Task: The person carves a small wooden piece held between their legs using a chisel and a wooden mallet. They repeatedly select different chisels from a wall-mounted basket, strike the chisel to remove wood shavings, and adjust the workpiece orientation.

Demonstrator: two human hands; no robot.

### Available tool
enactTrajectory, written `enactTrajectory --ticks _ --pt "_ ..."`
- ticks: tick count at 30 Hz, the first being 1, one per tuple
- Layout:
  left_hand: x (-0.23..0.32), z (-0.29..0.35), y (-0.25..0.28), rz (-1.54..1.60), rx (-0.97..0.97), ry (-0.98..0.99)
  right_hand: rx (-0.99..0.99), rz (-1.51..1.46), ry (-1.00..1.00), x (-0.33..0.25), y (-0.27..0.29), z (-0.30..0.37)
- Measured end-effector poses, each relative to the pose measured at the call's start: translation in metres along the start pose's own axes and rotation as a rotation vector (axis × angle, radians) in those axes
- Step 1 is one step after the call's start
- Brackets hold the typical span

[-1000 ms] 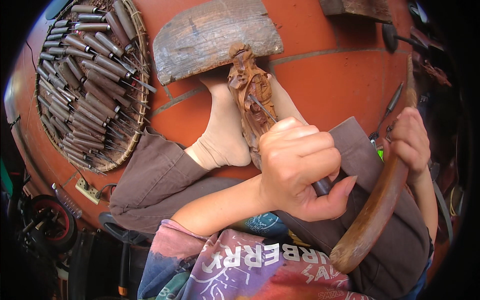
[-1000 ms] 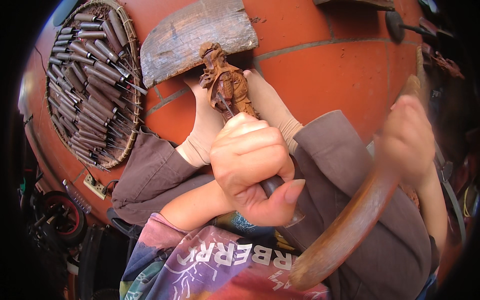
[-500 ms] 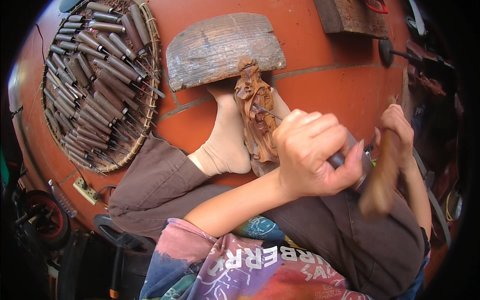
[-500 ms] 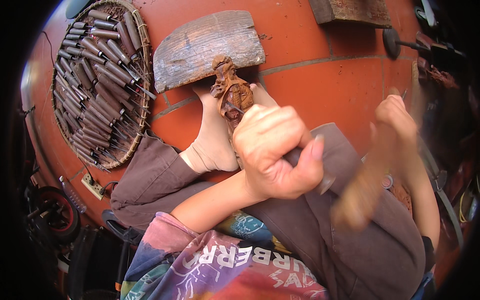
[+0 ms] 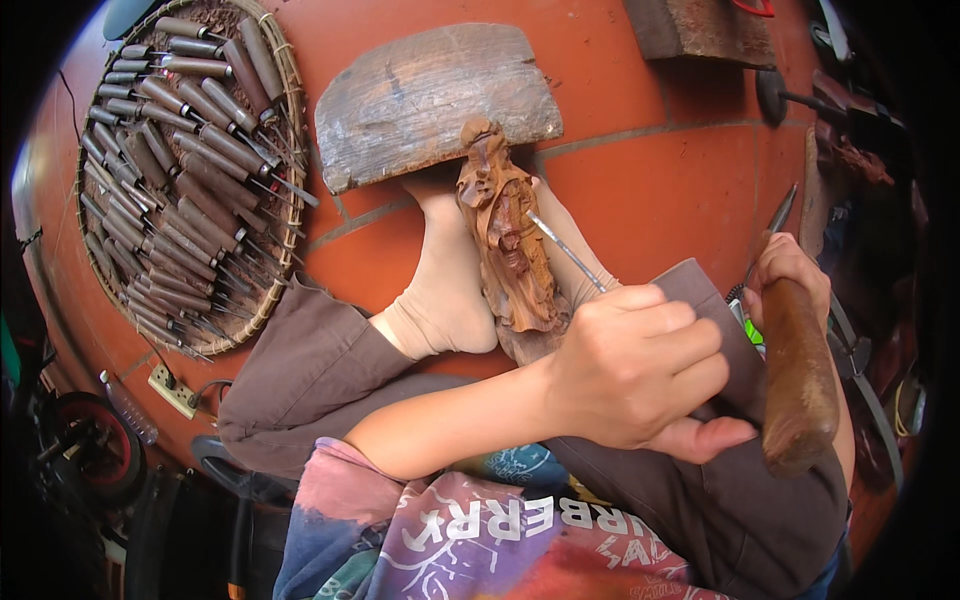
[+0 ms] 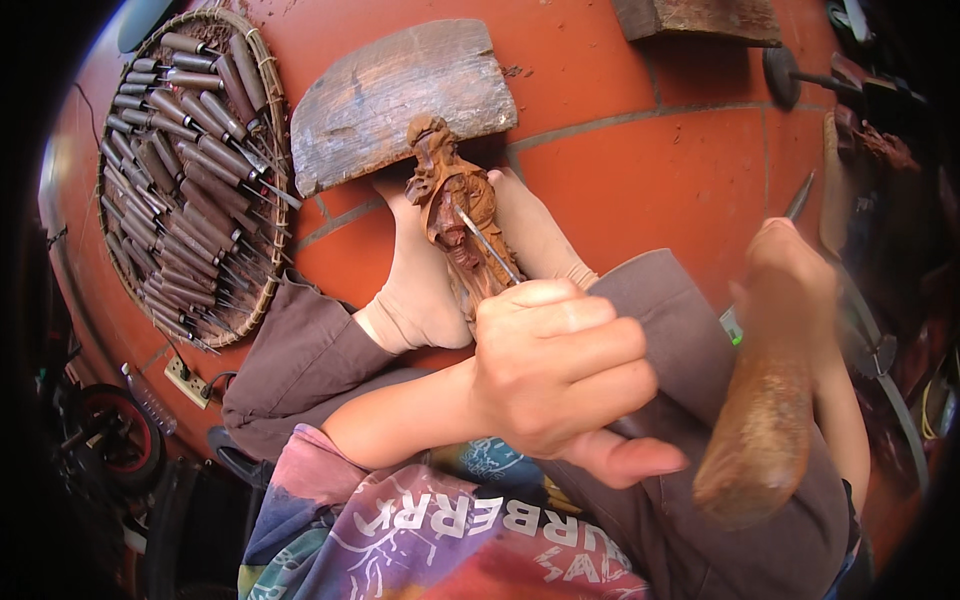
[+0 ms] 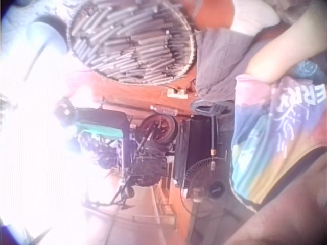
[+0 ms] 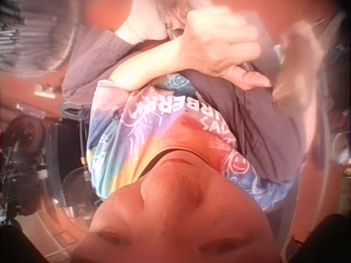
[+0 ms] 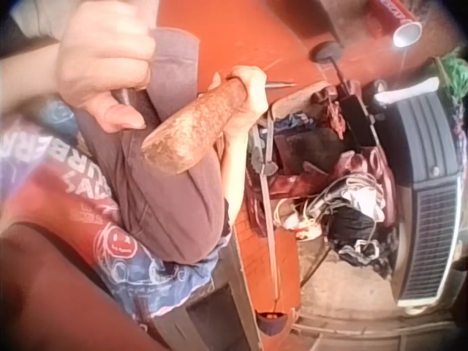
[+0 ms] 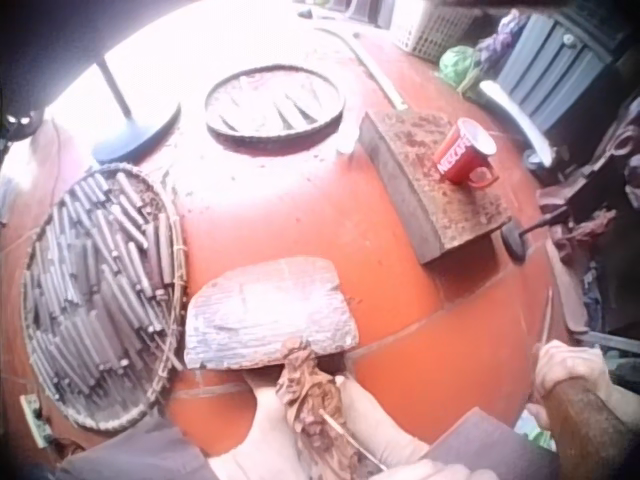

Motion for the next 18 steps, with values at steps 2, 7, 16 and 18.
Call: enactTrajectory --ticks 2,7,16,18 --pt "-0.005 0.007 0.006 0.039 -0.079 -0.002 -0.028 -0.054 0.086 -0.007 0.002 -0.003" --pt "-0.011 0.017 0.027 0.154 -0.222 0.047 -0.13 -0.108 0.282 -0.03 0.005 -0.012" --pt "-0.019 0.024 0.025 0.077 -0.171 0.064 -0.156 -0.069 0.347 -0.044 0.003 -0.018" --pt "-0.018 0.023 0.026 0.063 -0.17 0.082 -0.157 -0.083 0.348 -0.042 0.001 -0.019"
Point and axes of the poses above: each hand's wrist, its own z-axis away from the middle knuckle, its own y-axis out of the back of the hand, x = y × z, the point moved 3 cm from there along -z, towards the middle knuckle, and after that the axes turned 5 degrees about x, right-handed, at the moved point
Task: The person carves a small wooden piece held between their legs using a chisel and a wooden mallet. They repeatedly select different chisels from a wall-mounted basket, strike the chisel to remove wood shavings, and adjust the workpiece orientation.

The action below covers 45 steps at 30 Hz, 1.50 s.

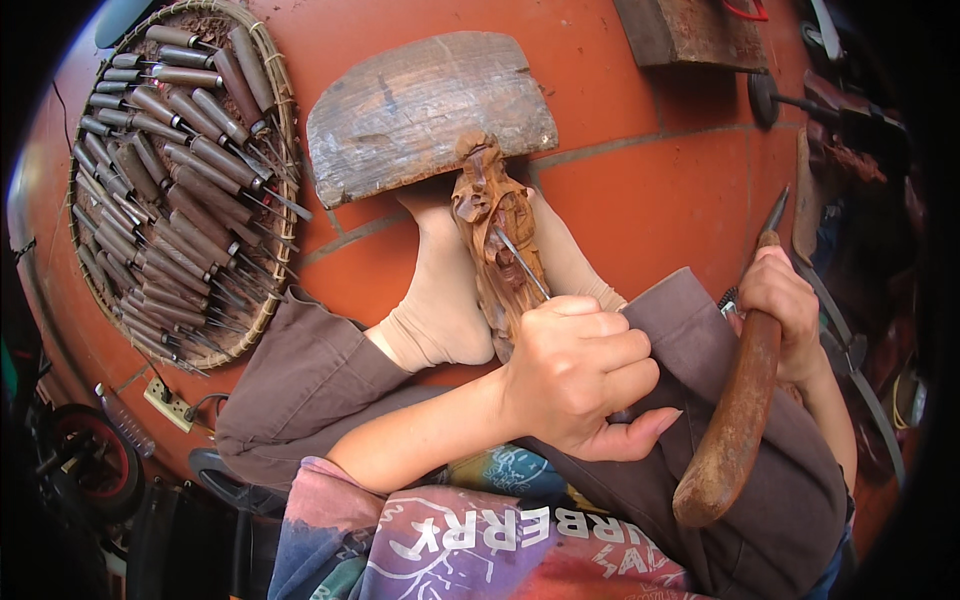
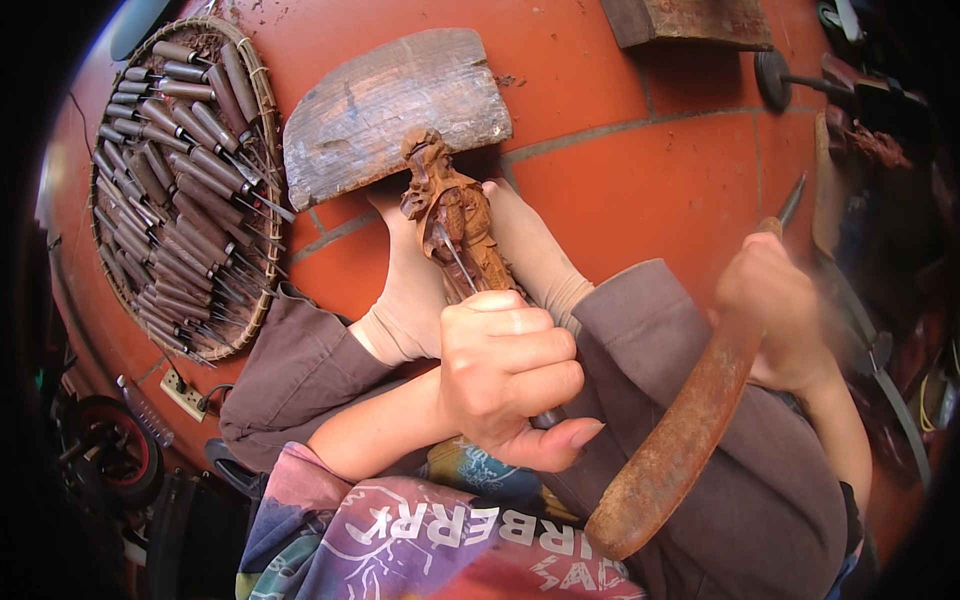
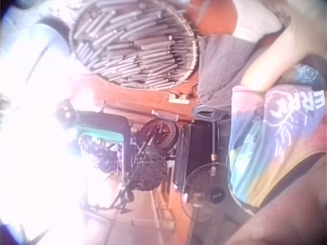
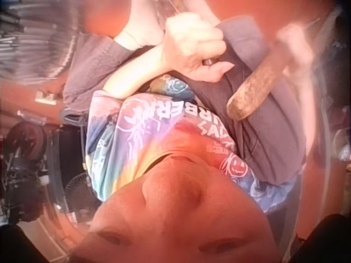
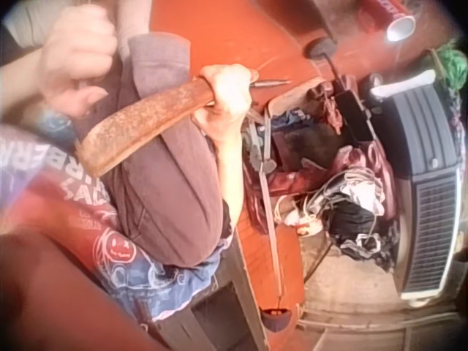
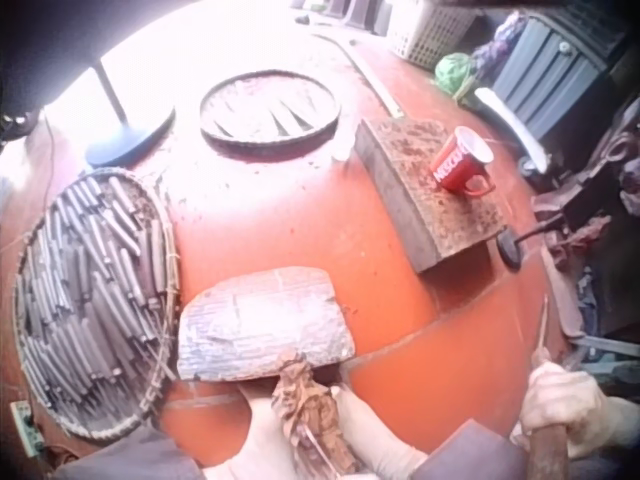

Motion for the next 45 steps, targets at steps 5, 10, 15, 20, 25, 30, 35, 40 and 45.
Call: enactTrajectory --ticks 5,10,15,20,25,30,35,40,45 --pt "-0.001 -0.011 0.001 0.051 0.1 0.053 0.007 -0.006 -0.015 -0.002 0.003 -0.001" --pt "-0.004 -0.023 -0.01 0.025 0.211 0.128 0.06 0.073 0.082 0.001 0.001 -0.001" --pt "-0.009 -0.027 -0.02 -0.028 0.267 0.095 0.089 0.138 -0.042 0.006 0.005 0.004" --pt "-0.012 -0.032 -0.021 -0.108 0.303 0.118 0.124 0.089 -0.069 0.025 -0.005 0.01" --pt "-0.012 -0.035 -0.024 -0.097 0.355 0.112 0.158 0.041 -0.202 0.032 -0.008 0.02" --pt "0.011 -0.032 -0.016 -0.041 0.252 -0.072 0.234 -0.231 -0.397 0.045 -0.01 0.049" --pt "0.004 -0.016 -0.015 -0.01 0.134 0.007 0.137 -0.145 -0.158 0.029 -0.008 0.021" --pt "-0.004 -0.013 -0.008 0.012 0.133 0.02 0.088 -0.089 -0.1 0.017 -0.006 0.015" --pt "-0.006 -0.016 -0.002 0.06 0.146 0.032 0.036 -0.053 -0.118 0.011 -0.005 0.012"
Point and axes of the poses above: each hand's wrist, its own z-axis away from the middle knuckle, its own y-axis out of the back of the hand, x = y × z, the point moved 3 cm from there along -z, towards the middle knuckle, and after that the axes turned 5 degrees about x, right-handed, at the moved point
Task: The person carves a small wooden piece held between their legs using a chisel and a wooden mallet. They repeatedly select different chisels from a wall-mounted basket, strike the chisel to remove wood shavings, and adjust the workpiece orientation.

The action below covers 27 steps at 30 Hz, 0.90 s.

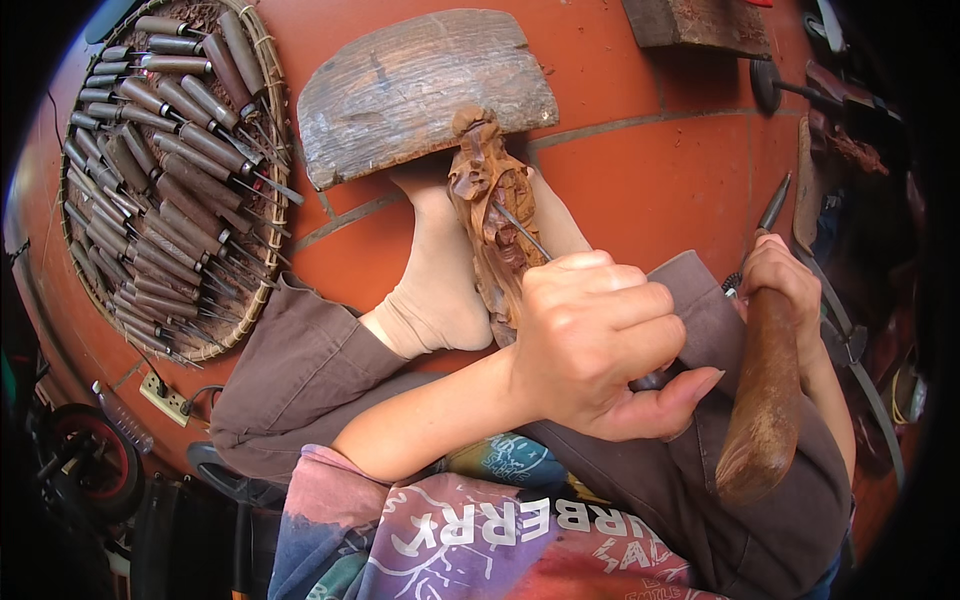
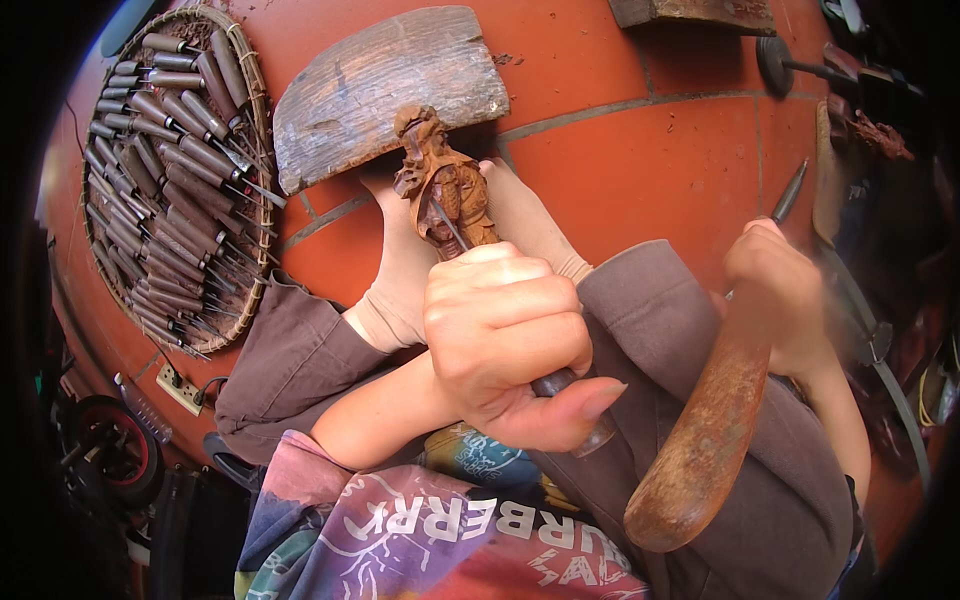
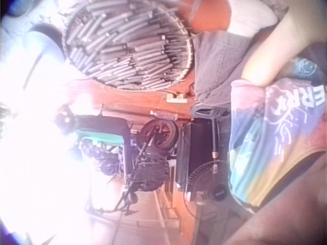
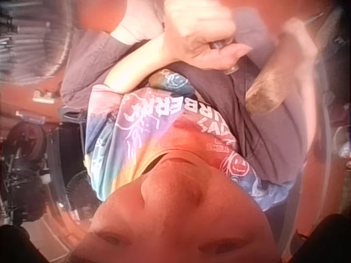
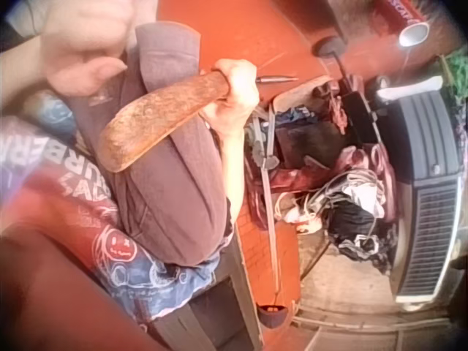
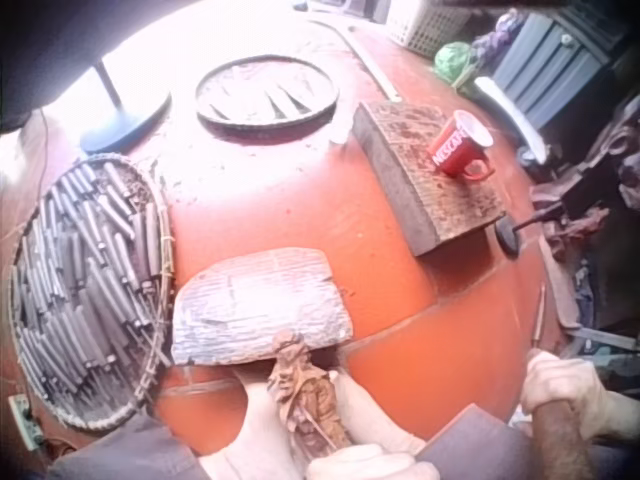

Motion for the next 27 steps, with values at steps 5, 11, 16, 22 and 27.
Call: enactTrajectory --ticks 5,11,16,22,27 --pt "0.002 0.0 0.003 0.029 0.003 0.024 -0.027 0.002 0.039 -0.006 -0.001 -0.005" --pt "0.0 -0.002 -0.004 -0.012 0.025 0.025 -0.03 0.016 0.045 -0.011 0.001 -0.007" --pt "-0.001 -0.002 -0.004 -0.015 0.025 0.03 -0.027 0.006 0.057 -0.007 -0.001 -0.006" --pt "-0.004 0.0 -0.008 0.002 0.053 0.013 0.035 0.095 0.09 -0.01 -0.001 -0.005" --pt "-0.006 -0.005 -0.01 0.003 0.074 0.03 -0.047 0.316 0.142 0.003 0.013 0.008"
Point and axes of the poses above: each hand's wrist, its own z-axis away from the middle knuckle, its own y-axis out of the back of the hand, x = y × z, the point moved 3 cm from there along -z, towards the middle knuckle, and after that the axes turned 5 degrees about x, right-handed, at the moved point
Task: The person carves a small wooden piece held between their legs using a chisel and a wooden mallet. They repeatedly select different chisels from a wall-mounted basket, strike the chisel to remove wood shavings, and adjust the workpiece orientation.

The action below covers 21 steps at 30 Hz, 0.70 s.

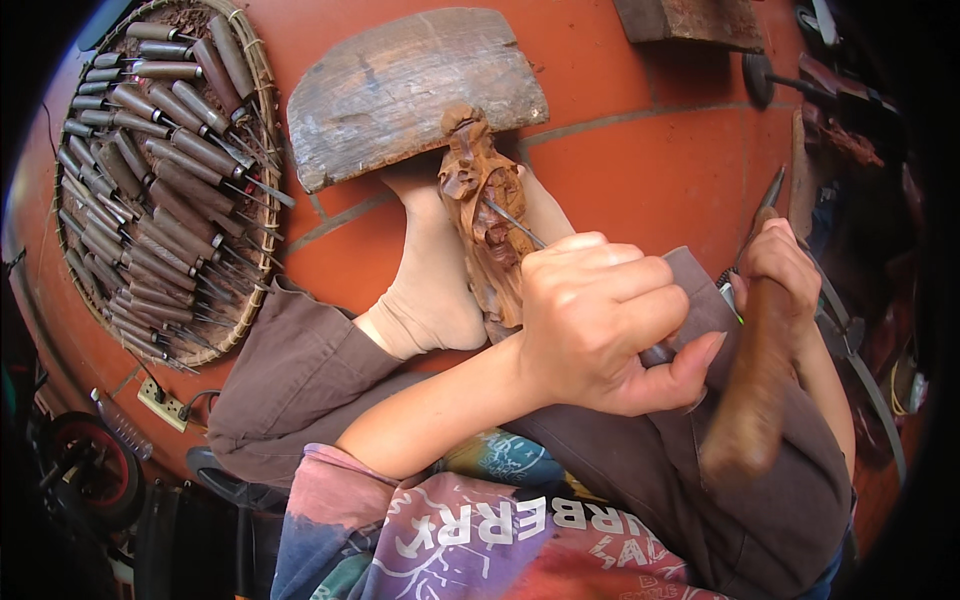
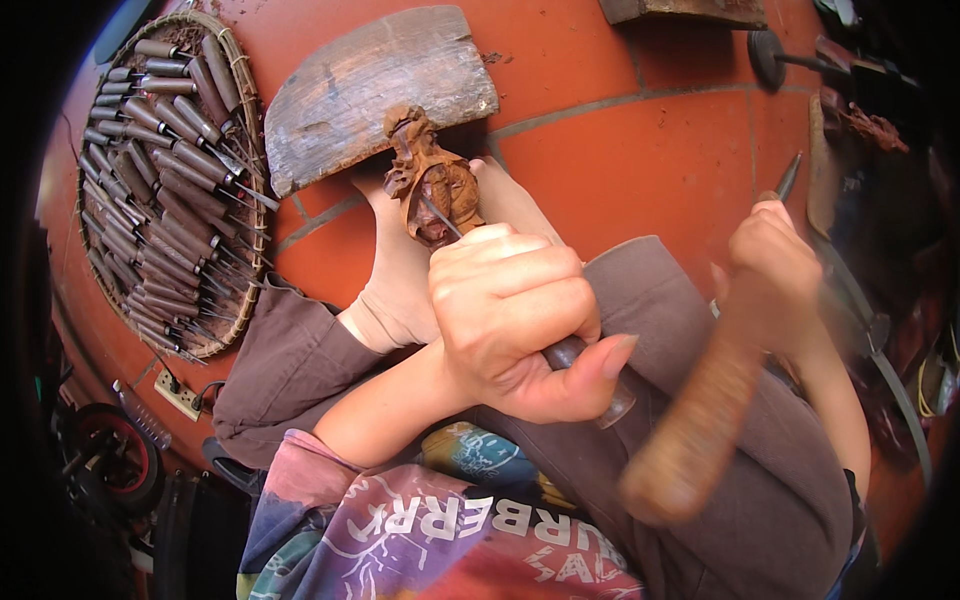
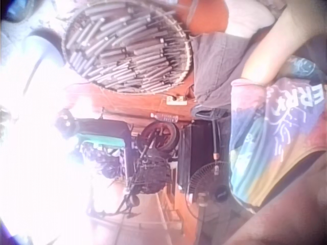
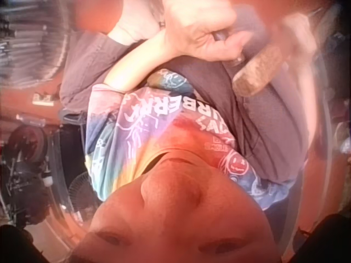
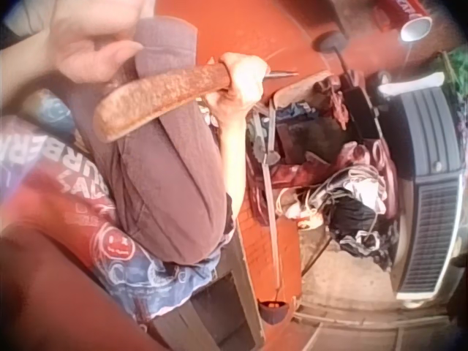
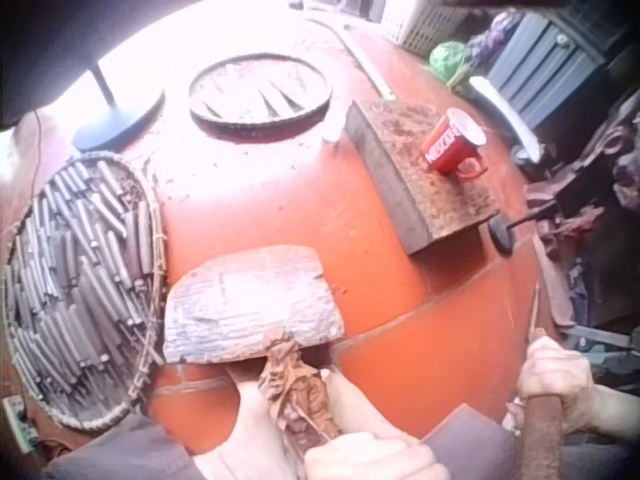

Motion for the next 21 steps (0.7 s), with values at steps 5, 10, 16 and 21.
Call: enactTrajectory --ticks 5,10,16,21 --pt "0.001 -0.009 -0.005 -0.055 0.09 0.008 0.06 -0.225 -0.223 0.013 -0.014 0.006" --pt "0.027 -0.004 -0.006 -0.025 0.031 -0.19 0.206 -0.465 -0.556 0.004 -0.016 0.013" --pt "0.015 0.005 0.006 -0.007 -0.163 -0.095 -0.006 -0.376 -0.349 -0.008 -0.003 -0.004" --pt "0.007 0.008 0.011 -0.018 -0.158 -0.045 0.057 -0.314 -0.126 -0.005 -0.01 -0.008"
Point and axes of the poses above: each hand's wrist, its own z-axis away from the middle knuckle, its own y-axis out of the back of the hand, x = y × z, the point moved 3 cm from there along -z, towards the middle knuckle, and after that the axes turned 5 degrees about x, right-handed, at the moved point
